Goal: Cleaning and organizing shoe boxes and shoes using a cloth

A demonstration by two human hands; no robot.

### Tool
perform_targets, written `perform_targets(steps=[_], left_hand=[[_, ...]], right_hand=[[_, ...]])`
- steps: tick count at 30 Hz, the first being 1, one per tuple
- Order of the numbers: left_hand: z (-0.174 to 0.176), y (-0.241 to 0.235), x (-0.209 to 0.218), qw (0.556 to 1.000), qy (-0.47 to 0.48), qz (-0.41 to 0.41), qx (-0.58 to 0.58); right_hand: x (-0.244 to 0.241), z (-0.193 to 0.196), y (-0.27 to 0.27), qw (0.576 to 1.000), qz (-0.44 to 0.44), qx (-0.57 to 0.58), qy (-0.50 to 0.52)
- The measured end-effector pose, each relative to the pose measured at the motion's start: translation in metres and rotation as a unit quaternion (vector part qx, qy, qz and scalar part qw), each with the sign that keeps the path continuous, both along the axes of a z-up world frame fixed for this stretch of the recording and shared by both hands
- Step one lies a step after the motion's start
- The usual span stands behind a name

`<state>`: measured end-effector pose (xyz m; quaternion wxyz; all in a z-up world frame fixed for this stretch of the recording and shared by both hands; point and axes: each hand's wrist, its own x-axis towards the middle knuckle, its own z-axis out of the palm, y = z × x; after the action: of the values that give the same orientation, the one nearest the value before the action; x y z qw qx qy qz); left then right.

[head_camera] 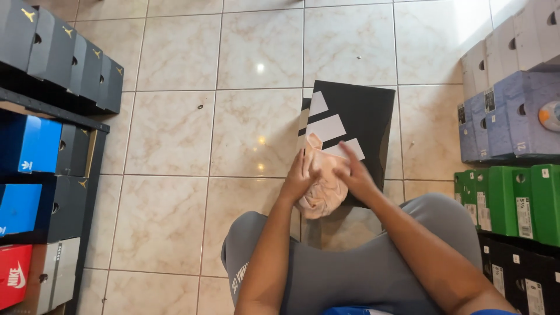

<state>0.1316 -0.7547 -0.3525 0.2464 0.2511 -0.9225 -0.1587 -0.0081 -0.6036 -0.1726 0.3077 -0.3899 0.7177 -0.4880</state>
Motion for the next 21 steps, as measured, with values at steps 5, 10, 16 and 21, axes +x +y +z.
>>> perform_targets(steps=[5, 10, 16, 21], left_hand=[[0.137, 0.014, 0.009, 0.916, -0.117, 0.064, 0.379], [0.058, -0.018, 0.0, 0.81, 0.049, 0.263, 0.521], [0.145, -0.029, -0.003, 0.746, 0.142, 0.3, 0.577], [0.117, 0.012, -0.073, 0.763, 0.252, 0.009, 0.596]], right_hand=[[-0.059, -0.073, 0.017, 0.953, -0.208, 0.189, 0.114], [-0.064, -0.093, 0.017, 0.91, -0.163, 0.37, 0.093], [-0.067, -0.057, 0.026, 0.941, -0.194, 0.277, 0.004], [-0.078, 0.058, 0.045, 0.934, -0.144, -0.128, -0.301]])
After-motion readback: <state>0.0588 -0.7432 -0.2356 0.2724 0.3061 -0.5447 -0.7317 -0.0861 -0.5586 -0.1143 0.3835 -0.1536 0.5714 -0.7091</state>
